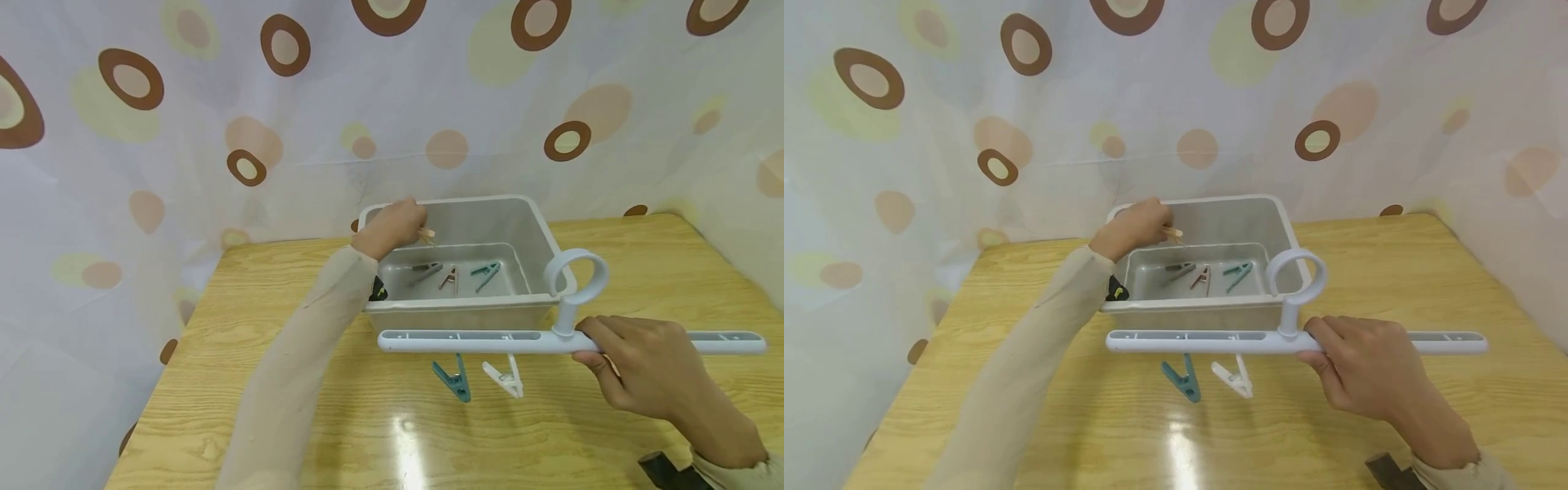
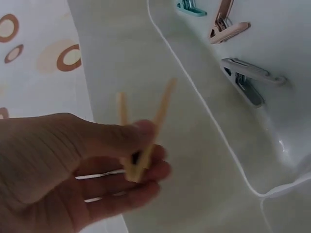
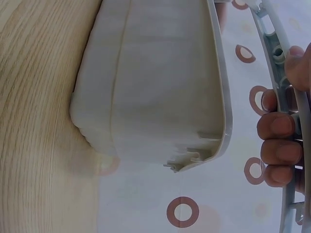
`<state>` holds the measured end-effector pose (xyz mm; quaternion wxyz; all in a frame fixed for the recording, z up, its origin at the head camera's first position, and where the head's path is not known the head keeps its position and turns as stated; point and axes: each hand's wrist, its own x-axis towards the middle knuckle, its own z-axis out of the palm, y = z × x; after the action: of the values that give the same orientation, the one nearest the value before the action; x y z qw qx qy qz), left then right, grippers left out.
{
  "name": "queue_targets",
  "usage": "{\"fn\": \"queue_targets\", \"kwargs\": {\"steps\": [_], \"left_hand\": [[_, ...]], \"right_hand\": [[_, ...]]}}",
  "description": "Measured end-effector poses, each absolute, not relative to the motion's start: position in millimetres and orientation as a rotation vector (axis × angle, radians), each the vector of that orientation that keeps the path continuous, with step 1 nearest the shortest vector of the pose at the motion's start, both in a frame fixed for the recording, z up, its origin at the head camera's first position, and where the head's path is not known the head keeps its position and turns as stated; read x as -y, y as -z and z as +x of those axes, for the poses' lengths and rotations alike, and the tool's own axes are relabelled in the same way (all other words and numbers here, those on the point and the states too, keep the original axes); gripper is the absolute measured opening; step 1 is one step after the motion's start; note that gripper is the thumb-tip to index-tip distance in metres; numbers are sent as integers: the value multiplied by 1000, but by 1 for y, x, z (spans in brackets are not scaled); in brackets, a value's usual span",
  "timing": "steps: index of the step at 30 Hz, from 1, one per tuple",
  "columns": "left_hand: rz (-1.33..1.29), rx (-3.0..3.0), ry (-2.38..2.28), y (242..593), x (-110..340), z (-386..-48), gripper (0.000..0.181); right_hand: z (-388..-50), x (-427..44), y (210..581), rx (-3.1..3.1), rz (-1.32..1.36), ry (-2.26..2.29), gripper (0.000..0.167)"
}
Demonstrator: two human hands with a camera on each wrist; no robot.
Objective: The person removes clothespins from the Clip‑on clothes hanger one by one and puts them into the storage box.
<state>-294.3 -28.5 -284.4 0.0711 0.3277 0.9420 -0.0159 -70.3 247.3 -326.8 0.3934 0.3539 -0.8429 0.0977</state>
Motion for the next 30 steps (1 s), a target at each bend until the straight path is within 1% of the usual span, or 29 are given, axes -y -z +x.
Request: {"fn": "queue_targets", "kwargs": {"steps": [5,7,10,16,21,24,30], "left_hand": [[792,-2700,137,285,34,-289,6],[736,-2673,155,285,35,-287,11],[720,-2671,175,285,36,-287,16],[785,-2719,200,285,36,-289,14],[924,-2812,134,279,34,-293,22],[1016,-2867,60,270,34,-293,25],[1209,-2941,-92,243,37,-287,19]], "right_hand": [[-71,-247,326,2145,904,-251,54],[-71,-247,327,2152,906,-252,54],[-71,-248,328,2161,906,-254,53],[-71,-249,330,2169,901,-253,53],[-71,-248,328,2157,902,-242,54],[-72,-247,327,2146,913,-247,54],[-75,-247,322,2130,936,-241,54]]}}
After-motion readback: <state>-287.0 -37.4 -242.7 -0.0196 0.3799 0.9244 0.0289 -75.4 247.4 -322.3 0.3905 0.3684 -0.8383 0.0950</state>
